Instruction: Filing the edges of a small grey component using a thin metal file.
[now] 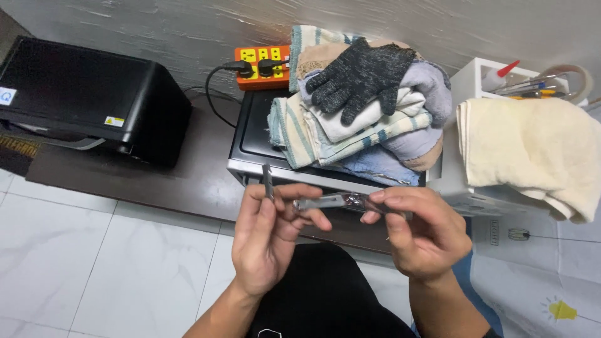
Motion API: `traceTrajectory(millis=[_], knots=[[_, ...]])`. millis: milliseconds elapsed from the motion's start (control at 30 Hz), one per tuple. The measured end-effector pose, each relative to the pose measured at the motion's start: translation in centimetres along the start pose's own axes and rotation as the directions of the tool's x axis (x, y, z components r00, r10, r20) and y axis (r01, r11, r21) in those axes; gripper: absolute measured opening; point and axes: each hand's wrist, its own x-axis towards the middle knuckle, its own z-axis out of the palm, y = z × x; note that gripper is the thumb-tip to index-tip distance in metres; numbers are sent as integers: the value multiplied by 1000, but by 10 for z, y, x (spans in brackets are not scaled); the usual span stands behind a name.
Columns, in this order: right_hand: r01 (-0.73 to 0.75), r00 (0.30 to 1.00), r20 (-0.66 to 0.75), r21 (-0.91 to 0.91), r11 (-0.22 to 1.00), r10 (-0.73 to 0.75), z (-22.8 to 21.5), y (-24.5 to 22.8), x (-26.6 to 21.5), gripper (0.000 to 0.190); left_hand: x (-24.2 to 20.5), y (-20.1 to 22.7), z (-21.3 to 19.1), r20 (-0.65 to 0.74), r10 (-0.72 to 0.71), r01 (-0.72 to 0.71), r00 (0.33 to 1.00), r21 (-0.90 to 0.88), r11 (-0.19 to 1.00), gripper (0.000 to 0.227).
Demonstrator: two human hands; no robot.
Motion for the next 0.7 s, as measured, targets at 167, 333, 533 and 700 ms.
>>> traceTrajectory(millis=[167,333,533,700], knots=[[127,991,70,-150,981,-117,3,-3,2,12,5,0,4,-31,96,-90,995,146,985,15],[219,969,144,-115,969,-202,3,-7,2,11,4,-6,-5,-105,123,-96,987,232,968,15],[217,971,121,-84,972,-207,3,-5,-3,10,20,8,-28,-230,395,-130,890,702,701,19],[199,978,89,-101,975,-190,3,-5,-7,12,24,26,-31,-327,278,141,903,837,528,20]])
